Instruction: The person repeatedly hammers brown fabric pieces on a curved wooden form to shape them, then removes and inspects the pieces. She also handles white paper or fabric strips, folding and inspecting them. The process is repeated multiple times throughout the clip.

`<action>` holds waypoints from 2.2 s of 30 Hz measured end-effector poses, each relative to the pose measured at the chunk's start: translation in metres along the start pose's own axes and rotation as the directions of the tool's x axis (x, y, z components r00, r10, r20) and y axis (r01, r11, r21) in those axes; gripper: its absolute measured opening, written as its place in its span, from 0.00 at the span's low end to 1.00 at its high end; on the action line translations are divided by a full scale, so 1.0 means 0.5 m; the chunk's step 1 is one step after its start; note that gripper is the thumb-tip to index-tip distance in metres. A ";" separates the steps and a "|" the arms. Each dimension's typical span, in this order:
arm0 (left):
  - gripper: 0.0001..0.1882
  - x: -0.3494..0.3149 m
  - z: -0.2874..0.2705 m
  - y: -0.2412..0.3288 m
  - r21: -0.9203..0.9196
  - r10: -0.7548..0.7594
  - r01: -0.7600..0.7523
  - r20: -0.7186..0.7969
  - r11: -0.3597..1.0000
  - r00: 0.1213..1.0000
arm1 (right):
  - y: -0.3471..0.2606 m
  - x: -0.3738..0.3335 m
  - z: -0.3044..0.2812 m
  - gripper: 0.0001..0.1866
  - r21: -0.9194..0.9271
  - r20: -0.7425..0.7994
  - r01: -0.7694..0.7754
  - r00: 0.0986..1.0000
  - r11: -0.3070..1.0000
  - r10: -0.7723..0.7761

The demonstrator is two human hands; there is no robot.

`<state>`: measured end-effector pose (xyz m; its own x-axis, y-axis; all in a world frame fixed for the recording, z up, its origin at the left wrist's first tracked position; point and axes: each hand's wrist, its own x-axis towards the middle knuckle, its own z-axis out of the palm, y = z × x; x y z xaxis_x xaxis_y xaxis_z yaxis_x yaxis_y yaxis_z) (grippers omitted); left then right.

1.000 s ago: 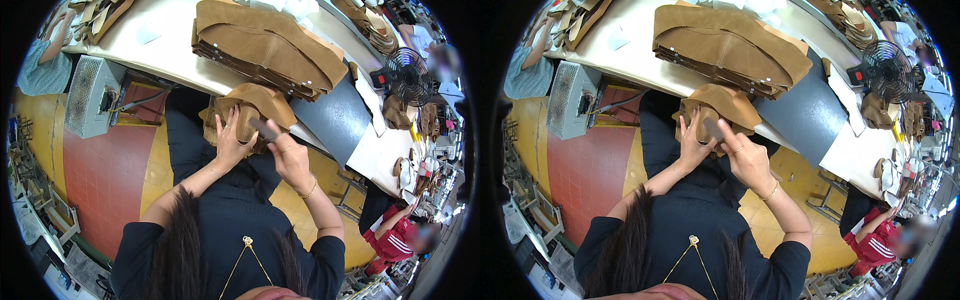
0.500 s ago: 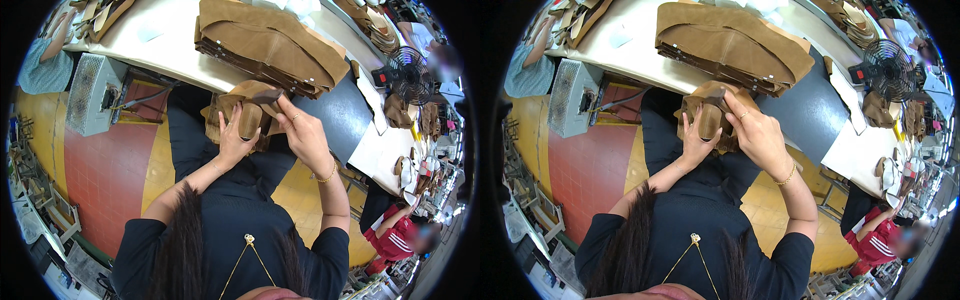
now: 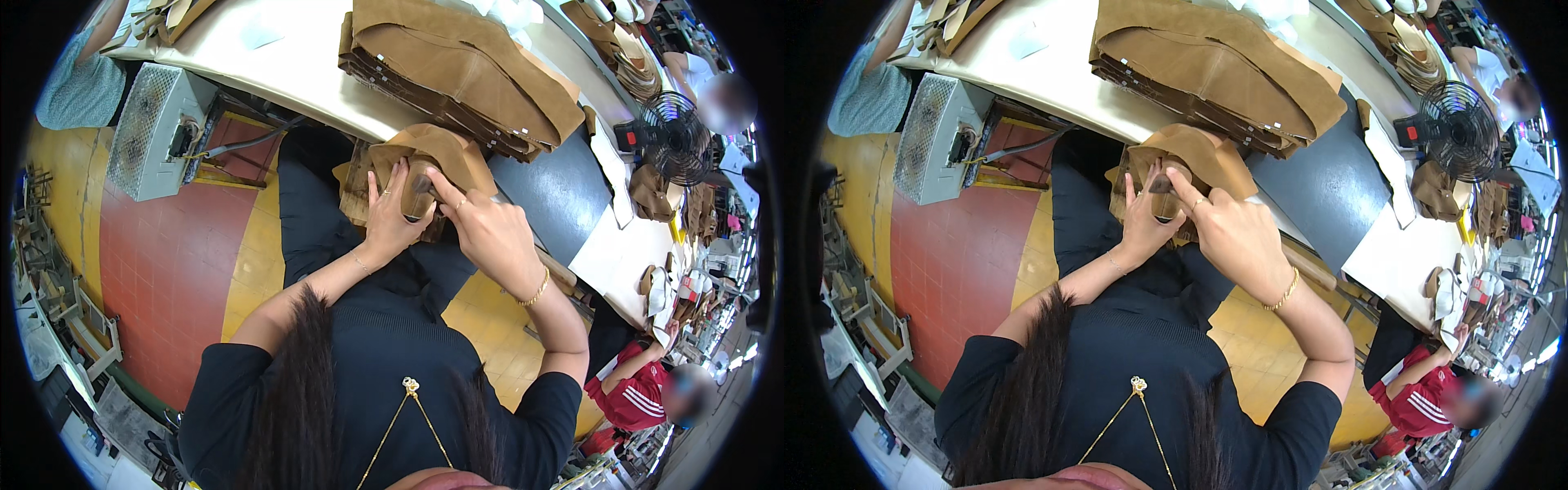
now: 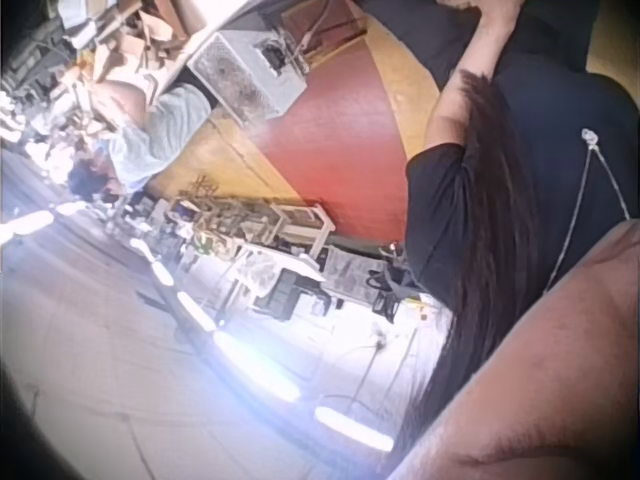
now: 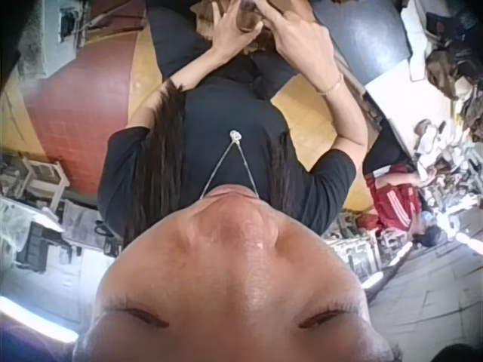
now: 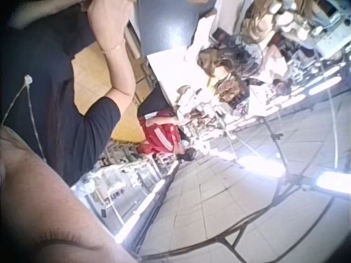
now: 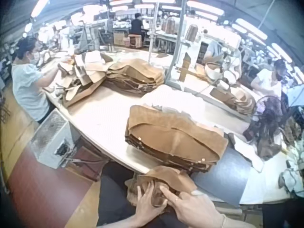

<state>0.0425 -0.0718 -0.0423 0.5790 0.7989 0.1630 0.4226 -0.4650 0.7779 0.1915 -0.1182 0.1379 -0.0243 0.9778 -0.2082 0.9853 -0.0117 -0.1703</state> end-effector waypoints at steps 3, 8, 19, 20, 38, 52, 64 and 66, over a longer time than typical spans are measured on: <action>0.52 -0.003 0.002 -0.005 -0.009 0.011 -0.011 -0.018 1.000 1.000 | -0.023 -0.031 0.006 0.32 0.151 -0.192 0.038 0.981 0.988 -0.009; 0.53 0.000 -0.003 0.002 -0.035 0.000 -0.001 -0.015 0.999 1.000 | -0.024 -0.044 0.055 0.32 0.117 -0.172 0.025 0.985 0.993 -0.005; 0.50 -0.001 -0.003 0.003 0.012 0.058 -0.057 -0.066 0.998 0.996 | -0.024 -0.082 0.131 0.34 0.064 -0.321 0.140 0.940 0.988 -0.113; 0.50 -0.001 -0.003 0.003 0.022 0.054 -0.053 -0.064 0.998 0.996 | -0.019 -0.083 0.140 0.34 0.032 -0.297 0.136 0.947 0.990 -0.121; 0.48 -0.094 -0.074 -0.094 -0.381 -0.306 0.383 0.249 0.842 0.919 | 0.246 -0.203 0.201 0.24 0.368 -0.563 -0.612 0.452 0.700 0.692; 0.33 0.011 -0.105 0.084 -0.633 -0.094 0.190 0.183 0.750 0.979 | -0.080 0.001 0.237 0.39 0.793 -0.473 0.251 0.828 0.555 0.302; 0.36 -0.003 -0.045 0.048 -0.625 -0.174 0.210 0.119 0.752 0.978 | -0.116 0.032 0.337 0.51 0.884 -0.452 0.317 0.771 0.345 0.449; 0.38 -0.005 -0.041 0.042 -0.637 -0.190 0.226 0.126 0.737 0.974 | -0.113 0.032 0.348 0.51 0.877 -0.461 0.317 0.766 0.360 0.449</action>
<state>0.0356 -0.0756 -0.0139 0.5709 0.8184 -0.0655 -0.0017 0.0809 0.9967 0.1058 -0.1383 -0.0233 0.5015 0.8397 0.2082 0.1986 0.1225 -0.9724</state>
